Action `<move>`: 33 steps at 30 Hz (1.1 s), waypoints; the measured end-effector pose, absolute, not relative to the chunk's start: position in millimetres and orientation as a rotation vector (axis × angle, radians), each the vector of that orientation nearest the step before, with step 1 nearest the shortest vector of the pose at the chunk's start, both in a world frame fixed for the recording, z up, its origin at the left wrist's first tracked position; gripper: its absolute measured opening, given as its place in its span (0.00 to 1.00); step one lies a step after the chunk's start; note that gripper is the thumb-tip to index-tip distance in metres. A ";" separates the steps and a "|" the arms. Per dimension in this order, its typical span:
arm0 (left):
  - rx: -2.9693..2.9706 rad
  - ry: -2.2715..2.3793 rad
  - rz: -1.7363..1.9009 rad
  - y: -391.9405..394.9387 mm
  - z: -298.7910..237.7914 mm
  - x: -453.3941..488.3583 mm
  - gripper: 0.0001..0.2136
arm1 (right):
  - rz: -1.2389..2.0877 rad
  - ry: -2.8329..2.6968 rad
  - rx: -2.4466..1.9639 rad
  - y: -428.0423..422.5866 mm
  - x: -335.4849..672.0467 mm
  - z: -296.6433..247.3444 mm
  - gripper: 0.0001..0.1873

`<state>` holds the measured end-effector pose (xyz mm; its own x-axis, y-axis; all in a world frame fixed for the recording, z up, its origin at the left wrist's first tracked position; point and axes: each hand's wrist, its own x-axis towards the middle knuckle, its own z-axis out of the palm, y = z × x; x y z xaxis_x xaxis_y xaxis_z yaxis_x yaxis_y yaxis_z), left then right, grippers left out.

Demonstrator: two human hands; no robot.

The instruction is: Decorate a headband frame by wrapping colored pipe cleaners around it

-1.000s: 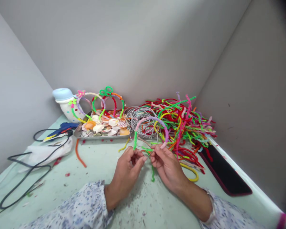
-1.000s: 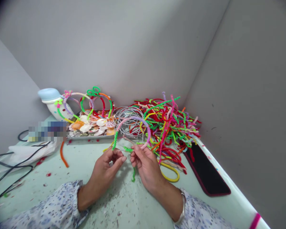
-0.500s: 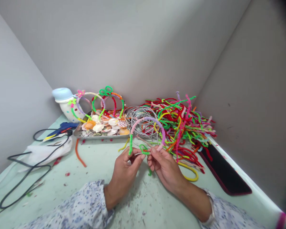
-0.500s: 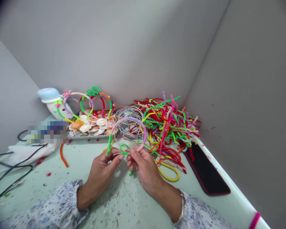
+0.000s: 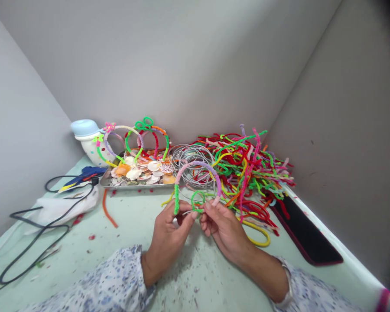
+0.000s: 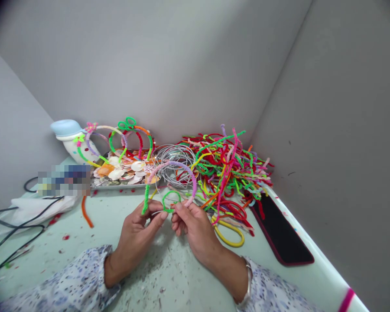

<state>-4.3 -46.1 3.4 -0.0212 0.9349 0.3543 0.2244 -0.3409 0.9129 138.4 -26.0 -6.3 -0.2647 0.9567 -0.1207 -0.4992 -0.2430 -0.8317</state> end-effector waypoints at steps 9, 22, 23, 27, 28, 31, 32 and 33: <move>1.630 1.192 1.413 -46.7 5.3 -3.9 0.01 | 1.791 -0.767 -0.780 -25.8 138.4 -5.2 0.17; 1.604 1.207 1.412 -45.3 3.0 -3.8 0.03 | 1.828 -0.734 -0.768 -25.1 138.6 -8.1 0.16; 1.608 1.200 1.422 -45.4 3.3 -3.7 0.03 | 1.835 -0.734 -0.769 -25.2 138.5 -8.5 0.16; 1.647 1.164 1.441 -45.8 4.8 -4.2 0.01 | 1.856 -0.720 -0.783 -24.7 139.2 -9.9 0.16; 1.659 1.150 1.444 -45.7 5.3 -4.5 0.01 | 1.861 -0.713 -0.785 -24.6 139.7 -10.3 0.16; 1.700 1.116 1.453 -45.2 6.3 -5.3 0.02 | 1.872 -0.701 -0.792 -24.0 140.8 -11.2 0.16; 1.707 1.110 1.452 -45.1 6.3 -5.4 0.02 | 1.873 -0.699 -0.798 -23.8 140.9 -11.2 0.16; 1.707 1.109 1.448 -45.2 6.0 -5.3 0.02 | 1.874 -0.696 -0.804 -23.6 140.9 -11.1 0.16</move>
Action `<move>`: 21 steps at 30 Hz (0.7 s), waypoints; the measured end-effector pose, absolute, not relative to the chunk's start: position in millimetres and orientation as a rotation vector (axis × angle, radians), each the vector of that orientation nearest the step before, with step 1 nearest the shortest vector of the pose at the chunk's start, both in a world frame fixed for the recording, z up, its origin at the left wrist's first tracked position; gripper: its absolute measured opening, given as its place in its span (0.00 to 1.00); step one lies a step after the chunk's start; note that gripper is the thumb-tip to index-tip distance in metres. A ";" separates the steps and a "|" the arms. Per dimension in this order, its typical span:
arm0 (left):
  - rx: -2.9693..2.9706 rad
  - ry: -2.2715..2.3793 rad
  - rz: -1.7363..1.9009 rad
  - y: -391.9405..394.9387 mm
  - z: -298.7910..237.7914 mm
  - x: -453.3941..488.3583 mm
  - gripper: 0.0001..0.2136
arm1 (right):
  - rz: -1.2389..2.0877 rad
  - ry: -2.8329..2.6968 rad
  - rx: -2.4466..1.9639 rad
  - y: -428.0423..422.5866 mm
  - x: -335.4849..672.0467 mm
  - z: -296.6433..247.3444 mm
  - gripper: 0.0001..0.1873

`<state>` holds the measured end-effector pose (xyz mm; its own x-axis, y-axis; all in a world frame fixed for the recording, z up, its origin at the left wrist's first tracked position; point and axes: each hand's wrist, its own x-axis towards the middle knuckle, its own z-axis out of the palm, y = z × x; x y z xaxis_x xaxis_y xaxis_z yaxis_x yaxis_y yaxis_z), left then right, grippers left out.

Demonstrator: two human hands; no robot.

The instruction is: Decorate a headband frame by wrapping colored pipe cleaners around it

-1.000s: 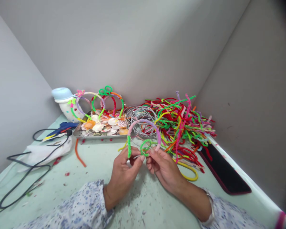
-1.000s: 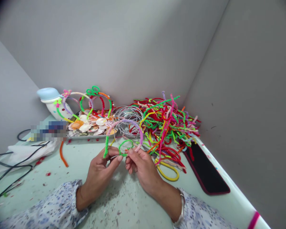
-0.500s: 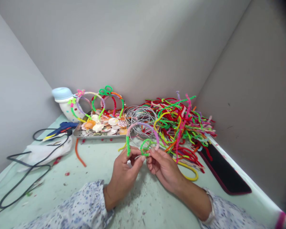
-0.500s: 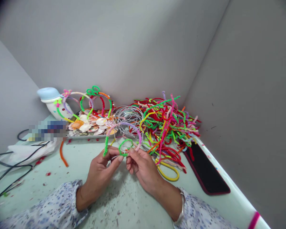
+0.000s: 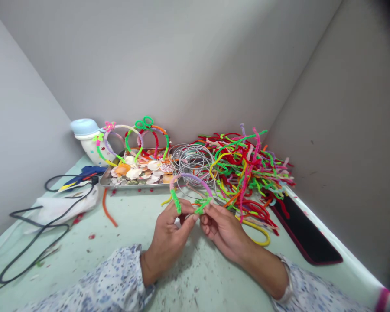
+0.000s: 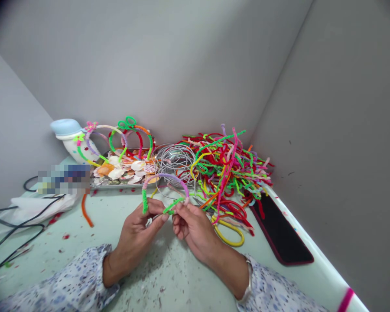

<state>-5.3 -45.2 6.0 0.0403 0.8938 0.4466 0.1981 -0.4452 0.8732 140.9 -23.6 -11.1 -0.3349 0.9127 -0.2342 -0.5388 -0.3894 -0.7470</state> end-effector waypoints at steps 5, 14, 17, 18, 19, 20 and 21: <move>1.631 1.163 1.421 -46.4 1.7 -3.5 0.02 | 1.877 -0.680 -0.786 -23.1 140.3 -9.4 0.15; 1.645 1.087 1.440 -45.4 1.1 -4.7 0.03 | 1.874 -0.698 -0.779 -22.8 141.3 -13.5 0.15; 1.681 1.048 1.446 -45.0 0.7 -5.6 0.05 | 1.870 -0.712 -0.775 -22.3 141.3 -14.9 0.15; 1.693 1.039 1.451 -45.1 0.3 -5.8 0.06 | 1.868 -0.713 -0.770 -22.2 141.2 -15.0 0.16; 1.704 1.032 1.454 -45.2 -0.1 -5.9 0.06 | 1.867 -0.714 -0.766 -22.2 141.2 -15.0 0.17; 1.711 1.027 1.453 -45.4 -0.5 -6.0 0.06 | 1.867 -0.714 -0.763 -22.1 141.1 -14.8 0.17; 1.714 1.026 1.451 -45.6 -0.9 -6.0 0.06 | 1.868 -0.712 -0.761 -22.2 141.1 -14.4 0.17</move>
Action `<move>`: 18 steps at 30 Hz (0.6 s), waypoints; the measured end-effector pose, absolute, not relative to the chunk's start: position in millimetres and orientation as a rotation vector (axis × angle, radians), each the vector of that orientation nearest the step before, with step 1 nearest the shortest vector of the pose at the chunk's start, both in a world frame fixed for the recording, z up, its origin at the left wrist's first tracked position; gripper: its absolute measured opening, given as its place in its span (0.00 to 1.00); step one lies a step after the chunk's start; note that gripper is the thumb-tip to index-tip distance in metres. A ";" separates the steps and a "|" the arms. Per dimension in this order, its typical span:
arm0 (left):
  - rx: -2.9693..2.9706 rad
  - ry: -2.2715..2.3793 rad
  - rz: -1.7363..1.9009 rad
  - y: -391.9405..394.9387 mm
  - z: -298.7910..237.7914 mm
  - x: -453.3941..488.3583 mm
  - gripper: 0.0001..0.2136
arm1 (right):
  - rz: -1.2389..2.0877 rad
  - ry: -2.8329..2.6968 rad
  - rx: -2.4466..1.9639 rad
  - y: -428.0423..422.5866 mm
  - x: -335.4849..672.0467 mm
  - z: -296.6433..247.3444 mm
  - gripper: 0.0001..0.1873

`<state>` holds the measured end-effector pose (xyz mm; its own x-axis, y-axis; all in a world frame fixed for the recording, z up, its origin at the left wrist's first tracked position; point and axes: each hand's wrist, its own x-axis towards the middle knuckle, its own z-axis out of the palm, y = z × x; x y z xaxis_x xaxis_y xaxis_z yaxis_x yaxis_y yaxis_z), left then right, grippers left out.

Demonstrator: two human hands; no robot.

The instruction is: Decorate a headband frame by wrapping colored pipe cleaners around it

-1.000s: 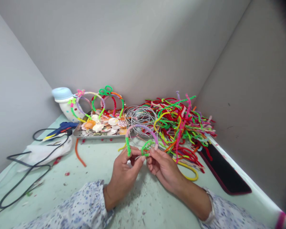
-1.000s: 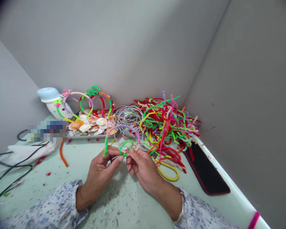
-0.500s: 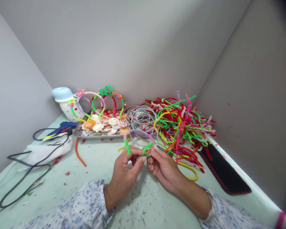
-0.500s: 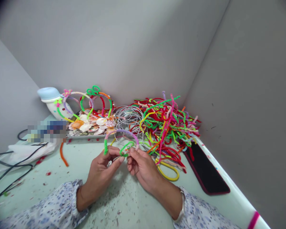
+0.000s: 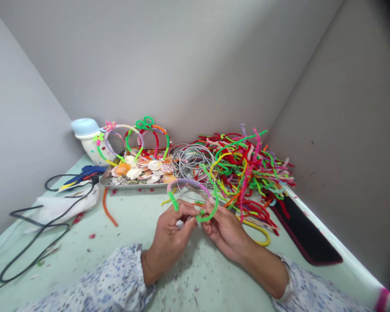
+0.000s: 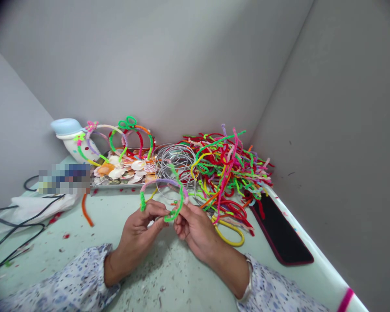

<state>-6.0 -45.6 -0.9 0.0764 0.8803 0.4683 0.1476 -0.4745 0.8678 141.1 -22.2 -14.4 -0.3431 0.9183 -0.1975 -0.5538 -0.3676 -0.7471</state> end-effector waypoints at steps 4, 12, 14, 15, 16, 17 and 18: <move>1.705 1.033 1.444 -45.9 -0.7 -5.9 0.05 | 1.869 -0.702 -0.770 -23.0 141.2 -12.5 0.18; 1.759 1.040 1.458 -45.0 1.9 -5.5 0.05 | 1.866 -0.676 -0.796 -23.5 141.4 -12.3 0.18; 1.757 1.074 1.425 -44.7 2.3 -5.7 0.04 | 1.846 -0.687 -0.779 -22.9 141.5 -11.9 0.17; 1.747 1.105 1.399 -44.6 2.4 -5.8 0.04 | 1.831 -0.696 -0.767 -22.5 141.6 -11.5 0.17; 1.728 1.138 1.370 -44.6 2.6 -5.9 0.04 | 1.817 -0.707 -0.754 -22.1 141.7 -11.1 0.16; 1.699 1.166 1.343 -44.6 2.6 -6.0 0.05 | 1.803 -0.716 -0.744 -21.7 141.7 -10.6 0.16; 1.665 1.183 1.321 -44.7 2.7 -5.9 0.06 | 1.790 -0.722 -0.739 -21.2 141.8 -10.2 0.15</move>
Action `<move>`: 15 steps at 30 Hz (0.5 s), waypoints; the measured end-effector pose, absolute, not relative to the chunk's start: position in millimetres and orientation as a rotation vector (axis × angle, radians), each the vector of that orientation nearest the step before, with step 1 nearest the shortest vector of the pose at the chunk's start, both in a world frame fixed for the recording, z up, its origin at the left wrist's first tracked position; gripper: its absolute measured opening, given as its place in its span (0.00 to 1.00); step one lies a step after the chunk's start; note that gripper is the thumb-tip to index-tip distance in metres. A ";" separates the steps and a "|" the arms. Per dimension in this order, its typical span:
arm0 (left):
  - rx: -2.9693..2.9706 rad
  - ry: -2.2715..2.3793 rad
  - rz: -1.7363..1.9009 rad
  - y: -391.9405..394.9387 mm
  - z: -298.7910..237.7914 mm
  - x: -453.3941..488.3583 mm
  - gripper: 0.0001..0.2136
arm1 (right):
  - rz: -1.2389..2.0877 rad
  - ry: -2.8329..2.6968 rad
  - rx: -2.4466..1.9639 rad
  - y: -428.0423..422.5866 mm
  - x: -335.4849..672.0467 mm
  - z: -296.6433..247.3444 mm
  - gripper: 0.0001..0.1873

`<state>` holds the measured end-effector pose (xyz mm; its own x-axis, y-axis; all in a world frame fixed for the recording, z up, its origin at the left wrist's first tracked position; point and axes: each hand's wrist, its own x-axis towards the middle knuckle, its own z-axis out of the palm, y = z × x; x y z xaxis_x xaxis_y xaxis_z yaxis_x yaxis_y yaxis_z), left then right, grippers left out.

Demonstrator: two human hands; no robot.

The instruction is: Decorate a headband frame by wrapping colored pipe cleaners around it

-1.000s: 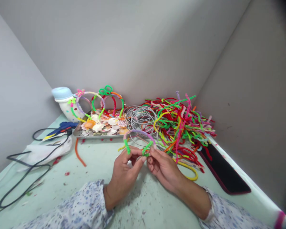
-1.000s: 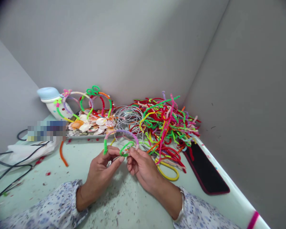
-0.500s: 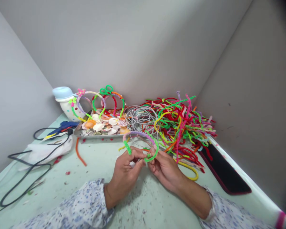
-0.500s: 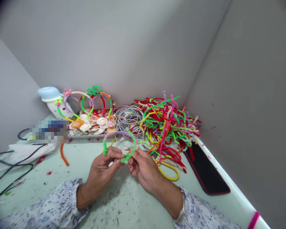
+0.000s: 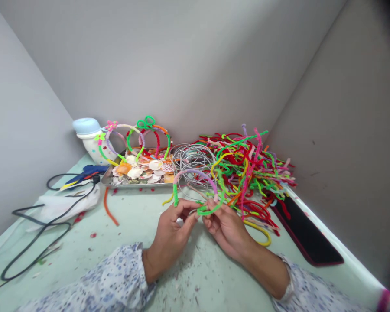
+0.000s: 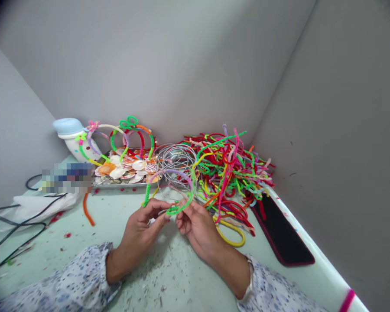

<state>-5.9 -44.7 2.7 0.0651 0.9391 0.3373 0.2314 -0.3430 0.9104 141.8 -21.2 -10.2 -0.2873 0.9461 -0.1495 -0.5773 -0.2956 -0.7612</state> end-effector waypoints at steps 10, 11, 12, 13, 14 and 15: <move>1.422 1.067 1.242 -46.7 1.3 -6.6 0.10 | 1.742 -0.755 -0.760 -20.0 141.3 -7.8 0.18; 1.413 1.068 1.238 -46.3 1.5 -6.6 0.10 | 1.733 -0.759 -0.777 -20.5 141.2 -7.5 0.18; 1.408 1.071 1.230 -45.7 1.8 -6.4 0.10 | 1.723 -0.764 -0.790 -20.9 141.0 -7.2 0.19; 1.405 1.079 1.225 -45.2 2.2 -6.0 0.11 | 1.716 -0.771 -0.796 -21.3 140.7 -7.0 0.18; 1.402 1.093 1.223 -44.6 2.7 -5.5 0.11 | 1.709 -0.779 -0.798 -21.6 140.4 -6.9 0.18; 1.400 1.110 1.222 -44.0 3.2 -4.8 0.12 | 1.701 -0.787 -0.799 -21.9 140.1 -6.9 0.18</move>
